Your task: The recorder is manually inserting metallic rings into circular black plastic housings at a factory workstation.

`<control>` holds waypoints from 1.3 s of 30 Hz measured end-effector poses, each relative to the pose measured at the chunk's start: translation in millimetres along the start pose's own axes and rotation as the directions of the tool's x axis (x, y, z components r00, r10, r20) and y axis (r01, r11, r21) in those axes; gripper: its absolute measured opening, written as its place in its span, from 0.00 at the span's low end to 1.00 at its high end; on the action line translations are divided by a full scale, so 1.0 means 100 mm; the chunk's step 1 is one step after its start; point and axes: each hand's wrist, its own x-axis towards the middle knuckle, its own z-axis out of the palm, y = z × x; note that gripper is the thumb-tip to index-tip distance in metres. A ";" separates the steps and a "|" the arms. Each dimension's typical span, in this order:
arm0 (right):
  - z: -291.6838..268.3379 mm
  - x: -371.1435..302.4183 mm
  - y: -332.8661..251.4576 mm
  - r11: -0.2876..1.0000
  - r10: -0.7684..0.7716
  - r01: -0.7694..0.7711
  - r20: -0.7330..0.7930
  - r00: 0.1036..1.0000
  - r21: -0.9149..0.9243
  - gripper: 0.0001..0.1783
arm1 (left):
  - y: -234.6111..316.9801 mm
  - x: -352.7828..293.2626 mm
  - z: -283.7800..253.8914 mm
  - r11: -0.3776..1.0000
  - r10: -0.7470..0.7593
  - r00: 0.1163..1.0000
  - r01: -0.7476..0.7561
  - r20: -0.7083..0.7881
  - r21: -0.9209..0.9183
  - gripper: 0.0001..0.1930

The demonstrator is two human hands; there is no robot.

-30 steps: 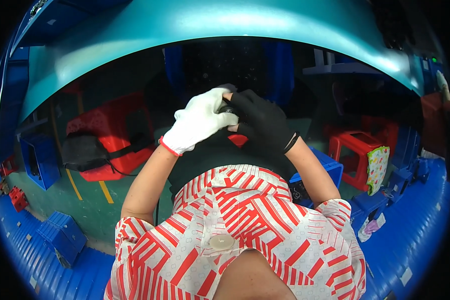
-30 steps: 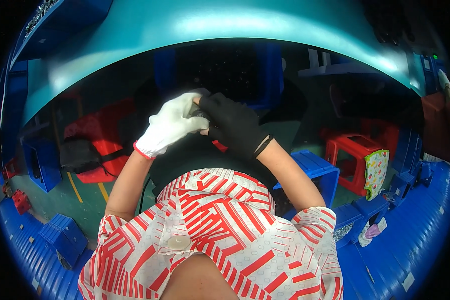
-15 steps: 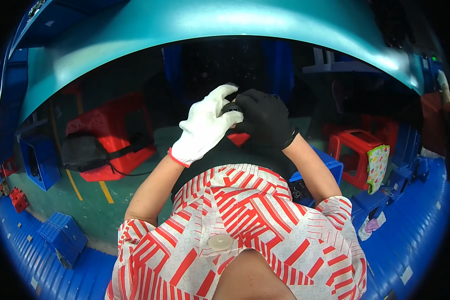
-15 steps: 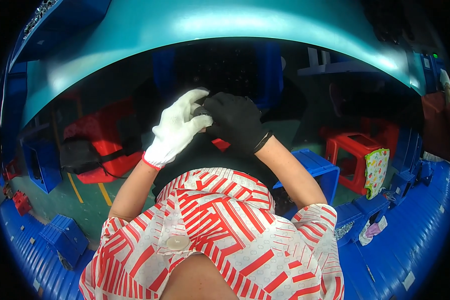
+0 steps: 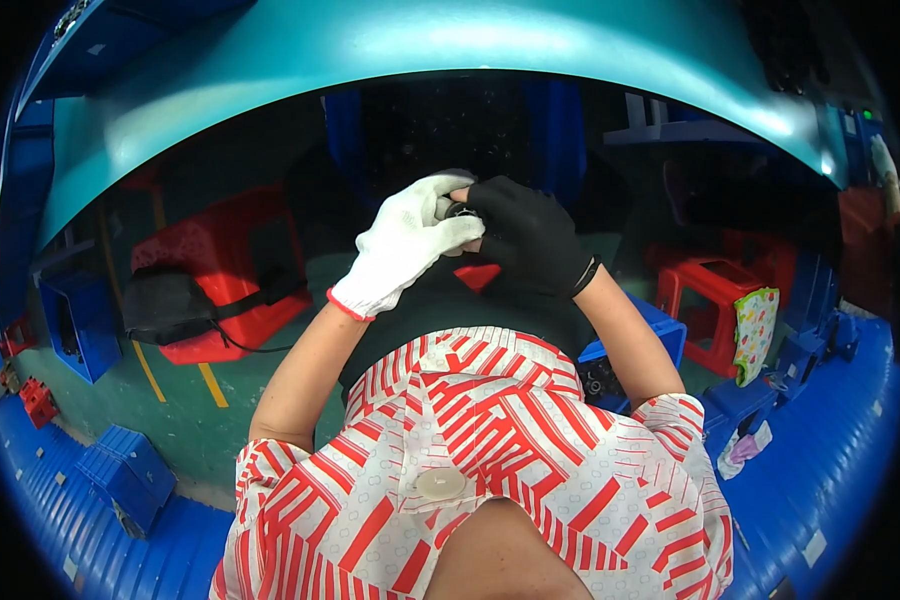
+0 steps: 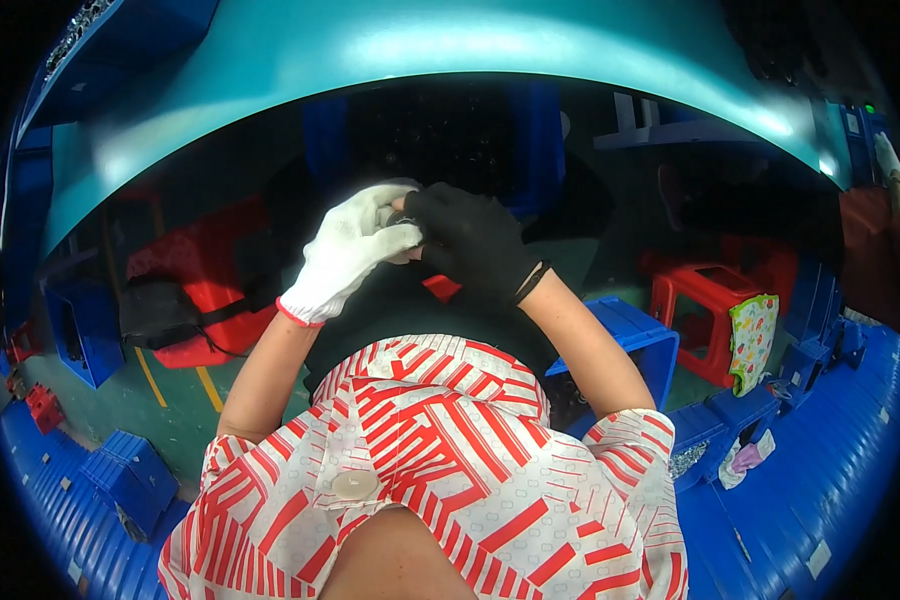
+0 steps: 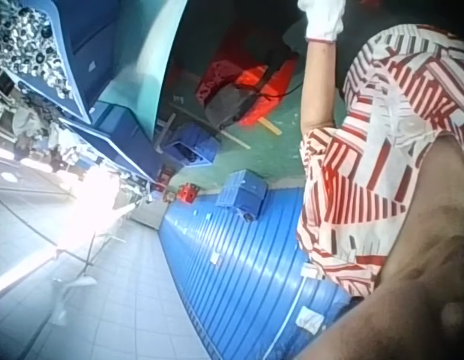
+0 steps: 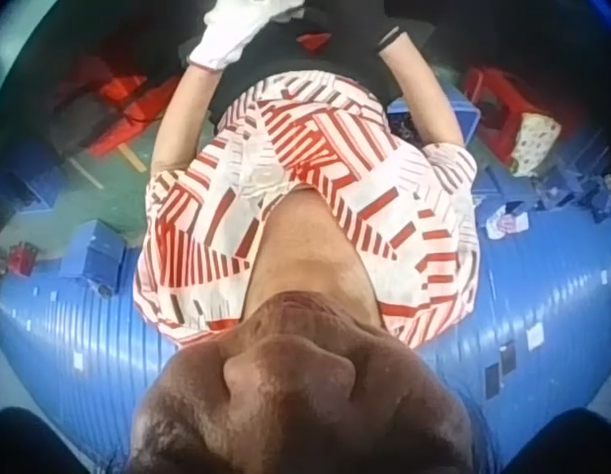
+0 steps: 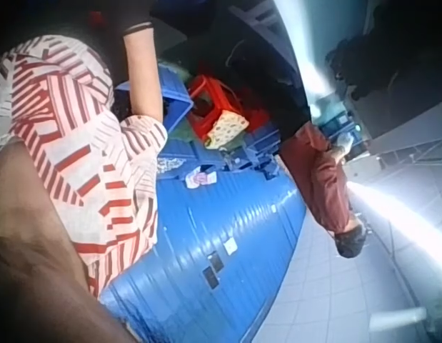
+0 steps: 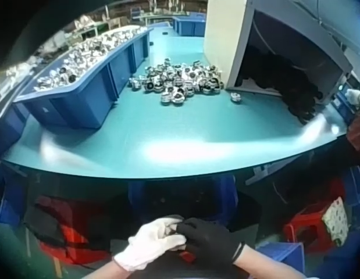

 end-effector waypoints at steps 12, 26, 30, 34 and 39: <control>0.07 -0.01 -0.07 0.989 0.113 -0.097 -0.150 0.982 0.113 0.26 | -0.19 0.00 0.05 0.916 0.076 0.996 -0.085 -0.039 -0.392 0.22; 0.11 0.05 -0.12 0.962 -0.053 -0.010 -0.219 0.974 -0.274 0.19 | -0.17 0.00 0.14 0.982 0.073 0.966 -0.113 -0.246 -0.150 0.21; 0.14 0.02 -0.09 0.949 -0.054 -0.020 -0.223 0.973 -0.316 0.20 | -0.20 0.04 0.10 0.990 0.056 0.976 -0.081 -0.212 -0.112 0.22; 0.10 0.04 -0.10 0.991 0.128 -0.133 -0.169 0.977 -0.013 0.22 | -0.22 0.05 0.01 0.976 0.047 0.995 -0.064 -0.084 -0.206 0.22; 0.05 0.00 0.09 0.966 0.110 -0.102 -0.022 0.994 0.239 0.26 | -0.30 0.06 -0.04 0.896 0.016 0.997 -0.047 -0.073 -0.442 0.20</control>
